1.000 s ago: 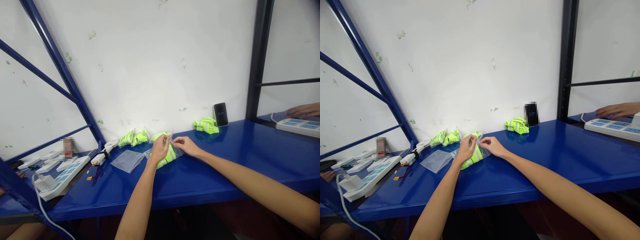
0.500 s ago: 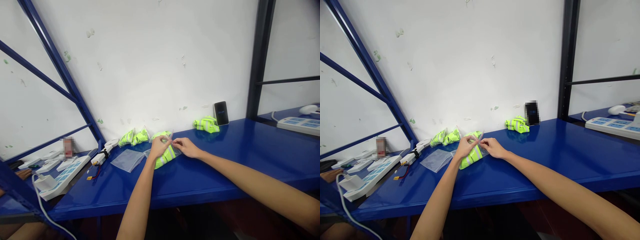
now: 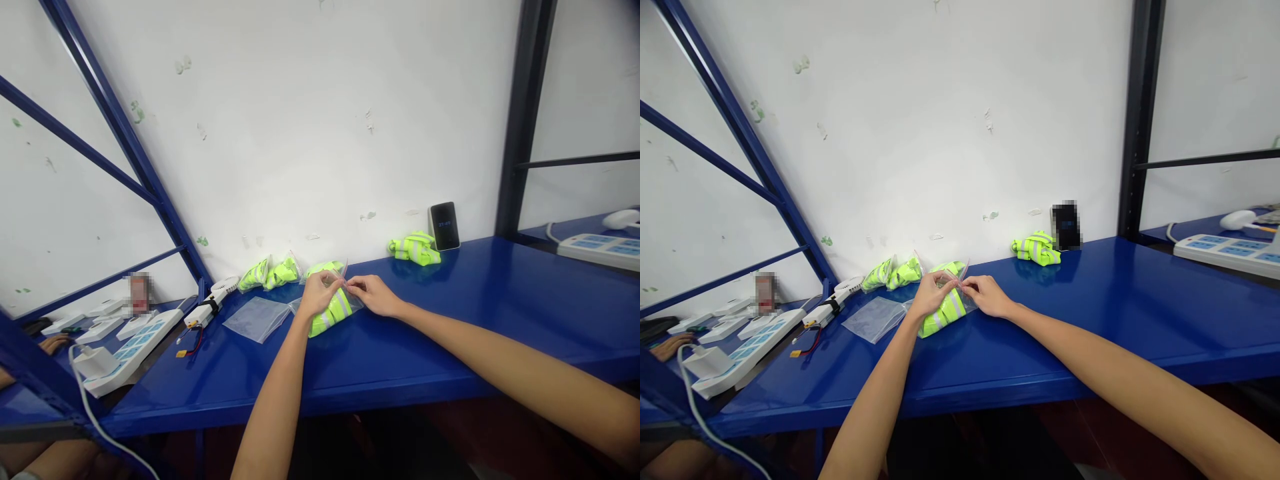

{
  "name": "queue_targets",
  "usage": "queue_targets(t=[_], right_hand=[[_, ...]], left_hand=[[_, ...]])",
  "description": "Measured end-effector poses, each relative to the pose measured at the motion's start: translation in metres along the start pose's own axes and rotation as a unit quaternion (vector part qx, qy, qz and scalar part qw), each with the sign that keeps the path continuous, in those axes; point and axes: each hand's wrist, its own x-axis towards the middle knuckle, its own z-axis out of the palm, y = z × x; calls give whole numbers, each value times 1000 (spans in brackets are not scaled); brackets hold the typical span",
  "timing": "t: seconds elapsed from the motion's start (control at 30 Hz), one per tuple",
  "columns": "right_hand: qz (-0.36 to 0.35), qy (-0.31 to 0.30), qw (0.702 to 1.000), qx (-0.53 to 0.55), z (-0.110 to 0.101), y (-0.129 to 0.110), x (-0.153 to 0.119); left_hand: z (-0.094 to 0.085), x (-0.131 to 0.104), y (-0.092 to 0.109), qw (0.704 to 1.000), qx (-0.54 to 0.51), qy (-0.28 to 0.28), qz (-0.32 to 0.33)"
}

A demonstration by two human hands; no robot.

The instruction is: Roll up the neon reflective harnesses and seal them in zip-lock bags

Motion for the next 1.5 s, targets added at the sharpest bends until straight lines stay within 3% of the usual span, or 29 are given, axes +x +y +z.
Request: queue_targets(t=[0.2,0.47,0.83,0.9,1.07,1.13,1.5], right_hand=[[9,23,1000,4,3,-6,0],[24,6,997,75,1,0,0],[16,10,994,109,0,1,3],[26,-12,992,122,-3,3,5],[117,-158,968,154,-22,13,6],[129,-183,963,152,-27,15,5],[80,-154,977,122,-17,21,5]], left_hand=[[2,-1,4,1000,12,3,8],[3,-2,4,999,10,-15,45],[4,-5,5,999,40,10,28],[4,-5,4,998,46,18,28],[2,-4,3,998,44,42,13],[2,-4,3,998,35,45,18],[4,-3,-2,994,52,93,16]])
